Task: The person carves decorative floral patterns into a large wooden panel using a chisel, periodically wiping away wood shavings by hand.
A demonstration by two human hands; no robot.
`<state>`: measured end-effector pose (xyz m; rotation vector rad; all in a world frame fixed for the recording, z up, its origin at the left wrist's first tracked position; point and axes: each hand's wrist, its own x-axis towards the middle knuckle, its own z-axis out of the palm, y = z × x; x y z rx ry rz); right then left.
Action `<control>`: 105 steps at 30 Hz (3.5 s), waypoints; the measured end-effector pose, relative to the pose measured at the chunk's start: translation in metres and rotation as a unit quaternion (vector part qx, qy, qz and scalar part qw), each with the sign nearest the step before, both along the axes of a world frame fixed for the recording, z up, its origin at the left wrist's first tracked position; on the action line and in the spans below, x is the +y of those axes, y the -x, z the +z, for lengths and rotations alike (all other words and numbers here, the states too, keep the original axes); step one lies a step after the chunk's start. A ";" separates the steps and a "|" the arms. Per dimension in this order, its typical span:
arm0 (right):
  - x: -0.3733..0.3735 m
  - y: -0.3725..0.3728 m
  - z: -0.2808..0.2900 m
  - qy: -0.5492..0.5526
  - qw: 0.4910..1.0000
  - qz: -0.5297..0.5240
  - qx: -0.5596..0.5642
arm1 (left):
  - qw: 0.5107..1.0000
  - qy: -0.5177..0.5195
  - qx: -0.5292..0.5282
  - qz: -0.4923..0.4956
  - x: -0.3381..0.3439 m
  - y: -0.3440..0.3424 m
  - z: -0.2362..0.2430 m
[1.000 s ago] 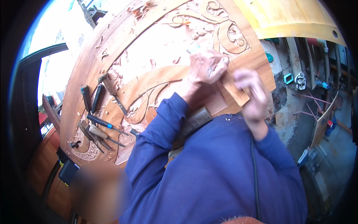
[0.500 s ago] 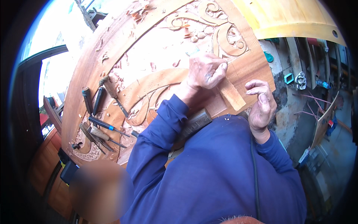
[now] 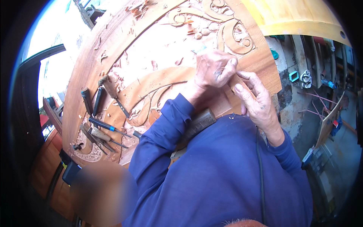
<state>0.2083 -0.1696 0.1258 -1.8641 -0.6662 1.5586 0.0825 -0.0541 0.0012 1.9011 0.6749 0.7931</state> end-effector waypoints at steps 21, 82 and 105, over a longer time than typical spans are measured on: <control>-0.011 -0.014 -0.024 -0.090 0.996 -0.006 0.015 | 1.000 -0.019 -0.016 0.000 0.000 -0.004 0.001; -0.011 0.004 -0.055 -0.215 0.958 -0.189 -0.026 | 0.976 -0.193 0.083 -0.061 0.009 0.028 0.005; -0.024 0.044 -0.030 -0.117 0.986 0.036 0.114 | 0.992 -0.115 -0.018 -0.045 -0.001 0.049 0.020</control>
